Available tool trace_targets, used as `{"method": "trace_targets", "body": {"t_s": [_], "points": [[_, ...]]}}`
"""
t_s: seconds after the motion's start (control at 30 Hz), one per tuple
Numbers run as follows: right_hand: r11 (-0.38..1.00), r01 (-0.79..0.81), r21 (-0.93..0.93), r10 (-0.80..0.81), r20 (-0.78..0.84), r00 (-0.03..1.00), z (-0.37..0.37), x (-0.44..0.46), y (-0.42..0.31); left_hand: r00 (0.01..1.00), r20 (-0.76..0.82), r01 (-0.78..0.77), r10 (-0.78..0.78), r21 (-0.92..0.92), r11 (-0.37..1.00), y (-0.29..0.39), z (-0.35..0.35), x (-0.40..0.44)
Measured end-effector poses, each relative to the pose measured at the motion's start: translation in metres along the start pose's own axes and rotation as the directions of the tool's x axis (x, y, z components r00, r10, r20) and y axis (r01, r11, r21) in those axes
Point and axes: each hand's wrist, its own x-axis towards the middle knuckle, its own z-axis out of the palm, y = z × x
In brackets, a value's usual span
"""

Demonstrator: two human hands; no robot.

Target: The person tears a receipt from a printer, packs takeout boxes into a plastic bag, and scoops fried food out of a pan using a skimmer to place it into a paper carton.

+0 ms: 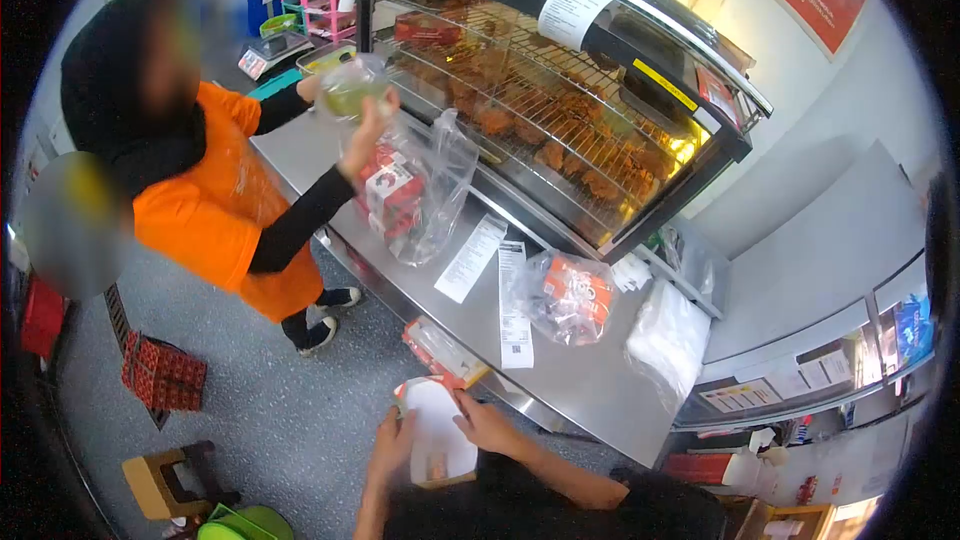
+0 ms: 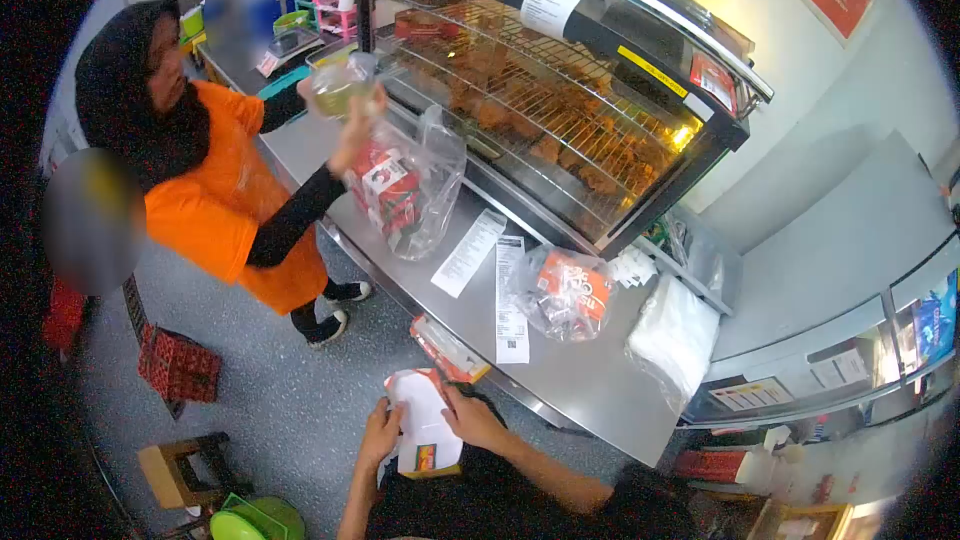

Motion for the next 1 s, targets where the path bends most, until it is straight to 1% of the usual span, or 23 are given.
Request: {"method": "trace_targets", "body": {"t_s": [0.03,0.07,0.17,0.2,0.23,0.3,0.33,0.4,0.43,0.47,0.5,0.53,0.57,0.6,0.63,0.67,0.7,0.77,0.8,0.9,0.93,1.0], "points": [[0.999,0.039,0.021,-0.039,0.02,0.999,0.012,-0.004,0.007,0.999,-0.048,-0.018,0.019,0.026,1.0,-0.021,-0.002,-0.008],[0.996,0.068,0.05,-0.069,0.021,0.997,0.013,-0.012,0.002,0.967,-0.136,-0.205,0.214,0.076,0.976,-0.06,0.003,-0.007],[0.979,0.162,0.121,-0.166,0.03,0.986,0.015,-0.024,-0.011,0.993,-0.113,-0.025,0.026,0.008,1.0,-0.033,-0.023,-0.052],[0.974,0.185,0.131,-0.192,0.043,0.98,0.018,-0.027,-0.011,0.974,-0.195,-0.139,0.114,-0.117,0.983,-0.027,-0.024,-0.063],[0.968,0.209,0.14,-0.218,0.053,0.974,0.018,-0.028,-0.011,0.974,-0.215,-0.125,0.071,-0.249,0.96,-0.031,-0.021,-0.068],[0.949,0.265,0.173,-0.276,0.046,0.96,0.019,-0.029,-0.009,0.973,-0.23,-0.104,-0.014,-0.495,0.863,-0.049,-0.008,-0.074],[0.938,0.291,0.189,-0.303,0.041,0.952,0.018,-0.031,-0.008,0.974,-0.224,-0.116,0.011,-0.459,0.881,-0.055,0.003,-0.075],[0.948,0.287,0.135,-0.287,-0.022,0.958,0.01,-0.039,-0.005,0.977,-0.205,-0.131,0.054,-0.387,0.913,-0.064,0.033,-0.076],[0.952,0.287,0.104,-0.282,-0.055,0.958,0.003,-0.042,-0.004,0.988,-0.155,-0.084,0.018,-0.434,0.897,-0.068,0.045,-0.072],[0.944,0.322,0.074,-0.316,-0.081,0.945,-0.002,-0.046,0.004,0.995,-0.1,-0.031,-0.02,-0.482,0.875,-0.072,0.06,-0.069],[0.943,0.309,0.125,-0.296,-0.114,0.948,-0.008,-0.054,0.008,0.997,-0.038,0.032,-0.061,-0.525,0.851,-0.075,0.073,-0.074],[0.939,0.292,0.18,-0.268,-0.145,0.952,-0.014,-0.063,0.013,0.994,-0.04,0.07,-0.105,-0.513,0.856,-0.062,0.085,-0.079],[0.932,0.278,0.233,-0.241,-0.175,0.955,-0.019,-0.07,0.019,0.991,-0.002,0.122,-0.136,-0.434,0.893,-0.049,0.094,-0.084],[0.922,0.313,0.229,-0.264,-0.222,0.939,-0.021,-0.077,0.031,0.986,0.032,0.167,-0.167,-0.349,0.922,-0.026,0.098,-0.091],[0.927,0.276,0.255,-0.231,-0.192,0.954,-0.023,-0.084,0.041,0.978,0.065,0.208,-0.198,-0.262,0.942,-0.015,0.104,-0.095],[0.931,0.235,0.28,-0.196,-0.159,0.968,-0.023,-0.092,0.051,0.988,0.06,0.153,-0.142,-0.257,0.954,-0.016,0.114,-0.097],[0.934,0.191,0.302,-0.16,-0.124,0.979,-0.024,-0.102,0.062,0.987,0.064,0.157,-0.147,-0.201,0.967,-0.019,0.119,-0.1],[0.944,0.274,0.185,-0.25,-0.143,0.958,-0.019,-0.119,0.086,0.988,0.068,0.147,-0.142,-0.084,0.986,-0.021,0.118,-0.1],[0.94,0.317,0.126,-0.298,-0.152,0.943,-0.02,-0.122,0.092,0.983,-0.014,0.178,-0.182,-0.146,0.973,-0.019,0.118,-0.105],[0.987,0.135,0.092,-0.144,0.099,0.985,-0.027,-0.142,0.108,0.972,-0.06,0.205,-0.227,-0.258,0.944,-0.112,0.106,-0.095],[0.989,0.095,0.113,-0.11,0.126,0.986,-0.031,-0.147,0.108,0.97,-0.076,0.185,-0.229,-0.377,0.908,-0.12,0.098,-0.105],[0.994,0.095,0.054,-0.102,0.136,0.985,-0.029,-0.153,0.116,0.97,-0.106,0.117,-0.221,-0.592,0.797,-0.136,0.081,-0.119]]}}
